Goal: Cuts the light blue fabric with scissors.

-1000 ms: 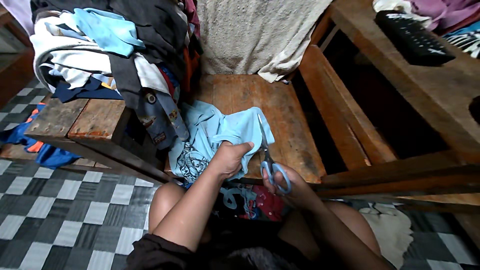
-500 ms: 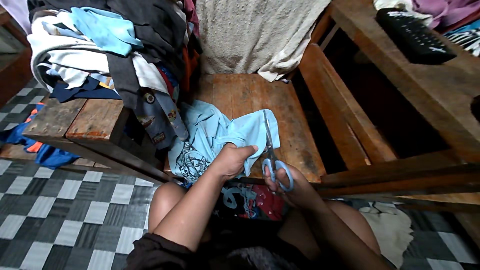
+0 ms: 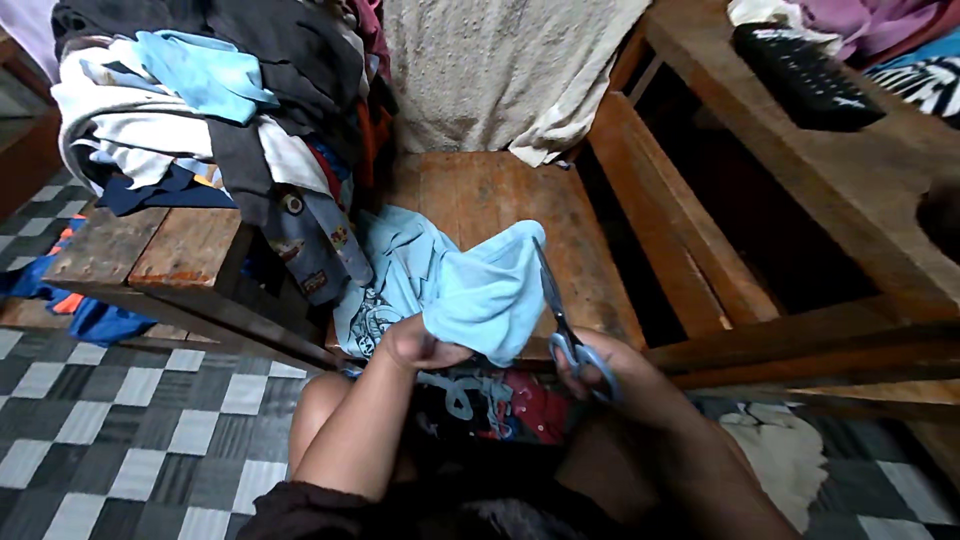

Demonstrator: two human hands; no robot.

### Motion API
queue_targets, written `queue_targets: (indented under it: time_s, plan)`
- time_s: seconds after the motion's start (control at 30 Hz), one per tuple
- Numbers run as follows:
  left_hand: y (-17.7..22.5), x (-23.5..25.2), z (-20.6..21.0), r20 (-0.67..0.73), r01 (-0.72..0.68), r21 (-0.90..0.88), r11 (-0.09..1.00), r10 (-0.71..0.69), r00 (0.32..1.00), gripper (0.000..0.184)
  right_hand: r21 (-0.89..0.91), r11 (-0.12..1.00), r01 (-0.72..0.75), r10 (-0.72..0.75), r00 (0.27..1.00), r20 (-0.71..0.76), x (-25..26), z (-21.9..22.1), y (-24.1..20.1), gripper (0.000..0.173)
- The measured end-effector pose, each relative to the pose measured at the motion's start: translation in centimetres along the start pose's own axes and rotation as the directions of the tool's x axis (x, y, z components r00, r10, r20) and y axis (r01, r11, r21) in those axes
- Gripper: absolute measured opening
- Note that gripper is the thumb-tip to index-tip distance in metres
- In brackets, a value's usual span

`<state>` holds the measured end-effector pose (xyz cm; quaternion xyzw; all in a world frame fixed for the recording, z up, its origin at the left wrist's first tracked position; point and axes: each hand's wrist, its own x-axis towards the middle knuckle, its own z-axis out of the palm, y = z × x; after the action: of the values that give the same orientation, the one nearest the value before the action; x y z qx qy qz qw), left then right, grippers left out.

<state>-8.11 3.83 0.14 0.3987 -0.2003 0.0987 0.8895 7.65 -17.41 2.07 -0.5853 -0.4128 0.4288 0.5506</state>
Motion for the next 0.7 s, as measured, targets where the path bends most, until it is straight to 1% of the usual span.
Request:
queue_targets:
  time_s: [0.03, 0.07, 0.1, 0.13, 0.17, 0.2, 0.23, 0.3, 0.33, 0.37, 0.4, 0.47, 0.53, 0.57, 0.6, 0.63, 0.7]
  plan:
    - [-0.8, 0.4, -0.8, -0.042, -0.020, -0.161, 0.987, 0.014, 0.999, 0.080, -0.049, 0.999, -0.016, 0.016, 1.000, -0.004, 0.0, -0.3, 0.2, 0.013]
    - [-1.4, 1.0, -1.1, -0.160, -0.053, -0.262, 0.964, 0.011, 0.987, 0.094, -0.090, 0.995, -0.032, 0.031, 0.999, -0.007, 0.1, -0.5, 0.3, 0.014]
    - [-1.6, 1.8, -1.2, -0.328, -0.100, -0.316, 0.943, -0.010, 0.945, 0.104, -0.120, 0.991, -0.051, 0.050, 0.999, -0.013, 0.2, -0.6, 0.3, 0.011]
    - [-1.5, 2.6, -1.1, -0.488, -0.136, -0.326, 0.935, -0.044, 0.872, 0.109, -0.137, 0.988, -0.064, 0.062, 0.998, -0.018, 0.2, -0.7, 0.3, 0.009]
    - [-1.2, 3.2, -0.9, -0.582, -0.157, -0.320, 0.934, -0.063, 0.811, 0.105, -0.146, 0.988, -0.060, 0.057, 0.998, -0.022, 0.2, -0.7, 0.3, 0.007]
    - [-0.9, 3.3, -0.8, -0.607, -0.182, -0.305, 0.935, -0.043, 0.793, 0.097, -0.143, 0.988, -0.051, 0.048, 0.998, -0.027, 0.2, -0.6, 0.4, 0.008]
    - [-0.6, 2.8, -0.8, -0.565, -0.207, -0.292, 0.934, 0.006, 0.825, 0.087, -0.140, 0.989, -0.038, 0.035, 0.999, -0.029, 0.2, -0.5, 0.5, 0.007]
    - [-0.3, 1.6, -1.5, -0.396, -0.201, -0.287, 0.937, 0.075, 0.915, 0.071, -0.128, 0.992, -0.018, 0.013, 0.999, -0.039, 0.2, -0.3, 0.6, 0.005]
    - [-0.3, 1.4, -1.6, -0.381, -0.190, -0.301, 0.935, 0.065, 0.922, 0.066, -0.127, 0.992, -0.018, 0.012, 0.999, -0.044, 0.3, -0.3, 0.5, 0.005]
    - [-0.4, 1.4, -1.5, -0.443, -0.172, -0.314, 0.934, 0.016, 0.896, 0.064, -0.128, 0.991, -0.023, 0.017, 0.999, -0.047, 0.3, -0.2, 0.6, 0.008]
    - [-0.5, 1.7, -1.3, -0.518, -0.144, -0.335, 0.931, -0.054, 0.854, 0.061, -0.130, 0.991, -0.035, 0.029, 0.998, -0.047, 0.4, -0.2, 0.6, 0.010]
    - [-0.6, 2.4, -1.2, -0.577, -0.083, -0.391, 0.917, -0.174, 0.798, 0.042, -0.143, 0.987, -0.077, 0.071, 0.996, -0.045, 0.5, -0.3, 0.6, 0.009]
    - [0.0, 2.8, -0.8, -0.611, -0.028, -0.393, 0.919, -0.239, 0.755, 0.019, -0.164, 0.981, -0.108, 0.102, 0.994, -0.046, 0.7, -0.3, 0.6, 0.007]
    - [0.5, 2.9, -0.6, -0.634, -0.017, -0.378, 0.925, -0.246, 0.733, 0.014, -0.171, 0.977, -0.129, 0.123, 0.991, -0.045, 0.8, -0.2, 0.5, 0.007]
    - [0.9, 2.9, -0.5, -0.657, -0.022, -0.362, 0.932, -0.238, 0.716, 0.013, -0.172, 0.973, -0.154, 0.149, 0.988, -0.037, 0.8, -0.1, 0.4, 0.007]
    - [1.1, 2.8, -0.5, -0.667, -0.025, -0.345, 0.938, -0.226, 0.709, 0.014, -0.176, 0.968, -0.181, 0.180, 0.983, -0.021, 0.9, 0.0, 0.3, 0.007]
    - [1.2, 2.6, -0.4, -0.661, -0.034, -0.333, 0.942, -0.208, 0.721, 0.014, -0.173, 0.961, -0.217, 0.221, 0.975, 0.005, 1.1, 0.5, 0.0, 0.005]
